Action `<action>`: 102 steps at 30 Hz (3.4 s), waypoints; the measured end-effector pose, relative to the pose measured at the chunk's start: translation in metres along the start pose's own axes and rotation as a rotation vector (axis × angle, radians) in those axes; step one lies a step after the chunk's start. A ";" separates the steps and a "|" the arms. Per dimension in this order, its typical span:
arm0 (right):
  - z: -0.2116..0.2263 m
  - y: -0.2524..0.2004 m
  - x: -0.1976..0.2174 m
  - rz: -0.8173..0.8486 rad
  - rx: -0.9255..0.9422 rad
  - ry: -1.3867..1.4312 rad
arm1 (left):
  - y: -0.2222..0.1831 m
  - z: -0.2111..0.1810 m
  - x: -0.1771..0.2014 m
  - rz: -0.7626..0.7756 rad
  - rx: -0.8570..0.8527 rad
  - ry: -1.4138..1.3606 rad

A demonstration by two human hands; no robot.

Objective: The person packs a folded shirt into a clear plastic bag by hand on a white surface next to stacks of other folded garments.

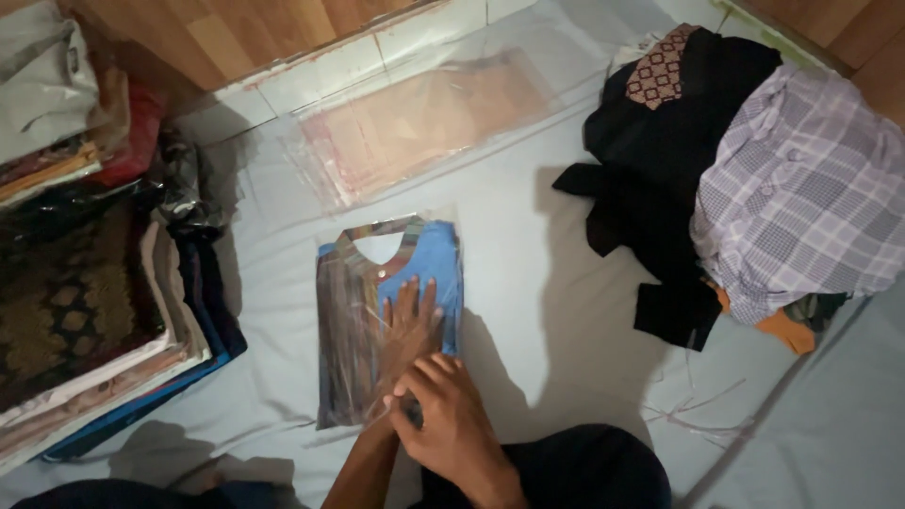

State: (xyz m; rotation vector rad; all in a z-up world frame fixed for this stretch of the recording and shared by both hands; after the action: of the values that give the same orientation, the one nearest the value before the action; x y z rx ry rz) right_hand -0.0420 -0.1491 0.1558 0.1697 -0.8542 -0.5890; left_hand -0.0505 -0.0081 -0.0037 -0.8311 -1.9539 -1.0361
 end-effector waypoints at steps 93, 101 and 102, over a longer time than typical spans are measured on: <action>-0.093 -0.023 -0.016 0.389 -0.897 -0.061 | -0.092 -0.003 0.047 -0.181 0.263 0.451; -0.081 -0.020 -0.012 0.430 -0.998 -0.008 | -0.094 -0.003 0.046 -0.168 0.337 0.506; -0.088 -0.024 -0.015 0.428 -0.999 -0.006 | -0.093 -0.005 0.050 -0.168 0.335 0.507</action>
State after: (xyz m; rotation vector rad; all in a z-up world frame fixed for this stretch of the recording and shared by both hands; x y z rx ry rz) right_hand 0.0066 -0.1680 0.0792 -0.9012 -0.4965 -0.5474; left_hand -0.1486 -0.0455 0.0055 -0.1941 -1.7039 -0.8733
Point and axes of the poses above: each hand's wrist, its own y-axis towards the middle knuckle, its own x-axis out of the back of the hand, z = x × y, the point moved 4 cm from there along y, towards the middle knuckle, and after that the axes turned 12 degrees about -y, right-handed, at the moved point
